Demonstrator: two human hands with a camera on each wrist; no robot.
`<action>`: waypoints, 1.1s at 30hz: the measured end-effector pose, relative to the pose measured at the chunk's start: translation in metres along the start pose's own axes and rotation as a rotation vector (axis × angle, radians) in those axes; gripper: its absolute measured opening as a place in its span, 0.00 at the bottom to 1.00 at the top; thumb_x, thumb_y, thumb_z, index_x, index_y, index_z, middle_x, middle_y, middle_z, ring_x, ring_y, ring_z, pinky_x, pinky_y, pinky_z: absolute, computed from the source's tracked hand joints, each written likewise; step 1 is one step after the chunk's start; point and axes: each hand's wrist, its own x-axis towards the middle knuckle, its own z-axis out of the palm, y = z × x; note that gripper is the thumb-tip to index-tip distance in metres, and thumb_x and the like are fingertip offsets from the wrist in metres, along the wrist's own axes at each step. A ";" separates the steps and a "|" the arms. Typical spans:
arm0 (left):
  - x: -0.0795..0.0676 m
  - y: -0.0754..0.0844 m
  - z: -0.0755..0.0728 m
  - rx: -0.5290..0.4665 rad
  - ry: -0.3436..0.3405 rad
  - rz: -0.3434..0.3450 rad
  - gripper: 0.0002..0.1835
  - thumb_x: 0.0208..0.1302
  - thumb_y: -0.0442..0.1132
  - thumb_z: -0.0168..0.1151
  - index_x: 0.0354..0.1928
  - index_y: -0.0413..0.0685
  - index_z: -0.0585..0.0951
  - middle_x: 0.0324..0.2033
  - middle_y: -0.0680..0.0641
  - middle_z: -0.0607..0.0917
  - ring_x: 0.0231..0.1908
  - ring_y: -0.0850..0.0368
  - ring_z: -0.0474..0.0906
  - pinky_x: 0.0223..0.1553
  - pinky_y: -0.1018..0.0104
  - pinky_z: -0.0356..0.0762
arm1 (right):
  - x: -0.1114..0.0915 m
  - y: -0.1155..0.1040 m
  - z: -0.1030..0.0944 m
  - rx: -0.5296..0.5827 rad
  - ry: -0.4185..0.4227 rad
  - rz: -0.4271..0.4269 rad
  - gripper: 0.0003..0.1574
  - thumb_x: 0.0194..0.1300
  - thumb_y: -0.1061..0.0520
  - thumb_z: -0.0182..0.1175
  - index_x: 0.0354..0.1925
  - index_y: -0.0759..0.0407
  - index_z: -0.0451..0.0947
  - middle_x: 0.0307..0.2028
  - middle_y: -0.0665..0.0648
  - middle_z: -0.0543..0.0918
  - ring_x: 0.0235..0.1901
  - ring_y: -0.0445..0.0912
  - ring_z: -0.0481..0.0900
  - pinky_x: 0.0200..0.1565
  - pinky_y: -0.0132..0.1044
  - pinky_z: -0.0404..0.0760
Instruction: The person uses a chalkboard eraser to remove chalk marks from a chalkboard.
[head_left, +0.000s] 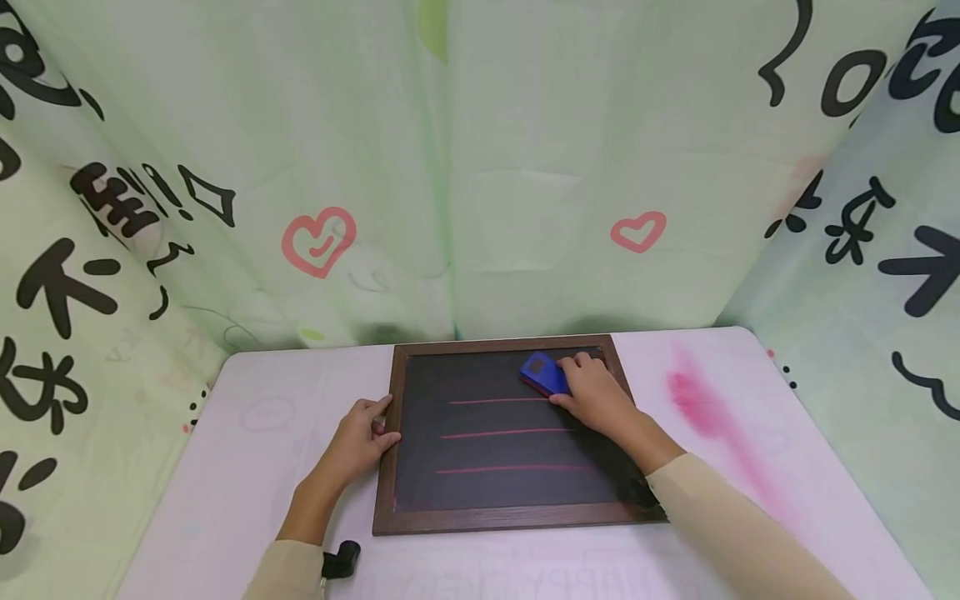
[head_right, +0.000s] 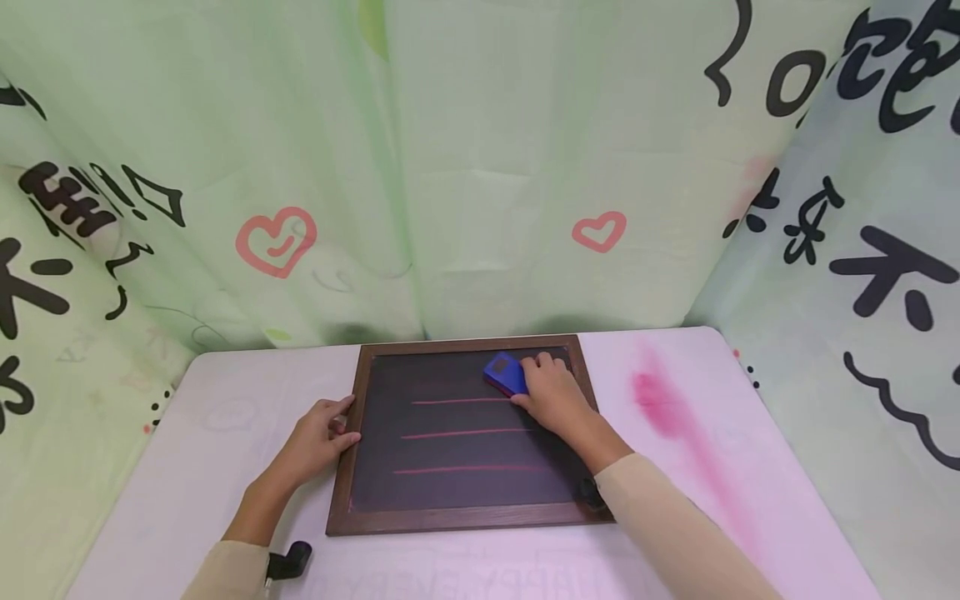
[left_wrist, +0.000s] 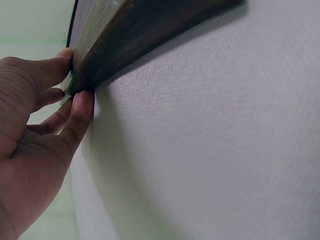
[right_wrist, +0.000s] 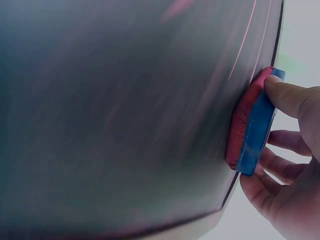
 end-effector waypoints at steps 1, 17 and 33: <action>0.000 0.000 0.000 -0.002 -0.001 0.000 0.35 0.62 0.28 0.72 0.70 0.29 0.72 0.49 0.36 0.78 0.37 0.54 0.74 0.35 0.69 0.73 | 0.002 -0.003 0.001 -0.005 -0.006 -0.002 0.38 0.66 0.49 0.72 0.62 0.73 0.73 0.51 0.73 0.79 0.50 0.66 0.78 0.55 0.60 0.78; 0.001 -0.005 0.001 0.013 -0.016 -0.005 0.36 0.62 0.30 0.72 0.71 0.31 0.71 0.51 0.36 0.78 0.37 0.55 0.74 0.36 0.68 0.74 | 0.033 -0.058 0.019 -0.033 -0.052 -0.053 0.39 0.67 0.44 0.70 0.63 0.69 0.74 0.53 0.69 0.78 0.49 0.61 0.78 0.54 0.54 0.81; 0.002 -0.007 -0.001 0.010 -0.011 0.030 0.36 0.62 0.30 0.73 0.71 0.30 0.71 0.50 0.34 0.78 0.37 0.55 0.75 0.36 0.68 0.74 | 0.057 -0.127 0.033 -0.023 -0.119 -0.108 0.37 0.69 0.41 0.67 0.65 0.65 0.75 0.57 0.67 0.77 0.51 0.58 0.76 0.55 0.50 0.81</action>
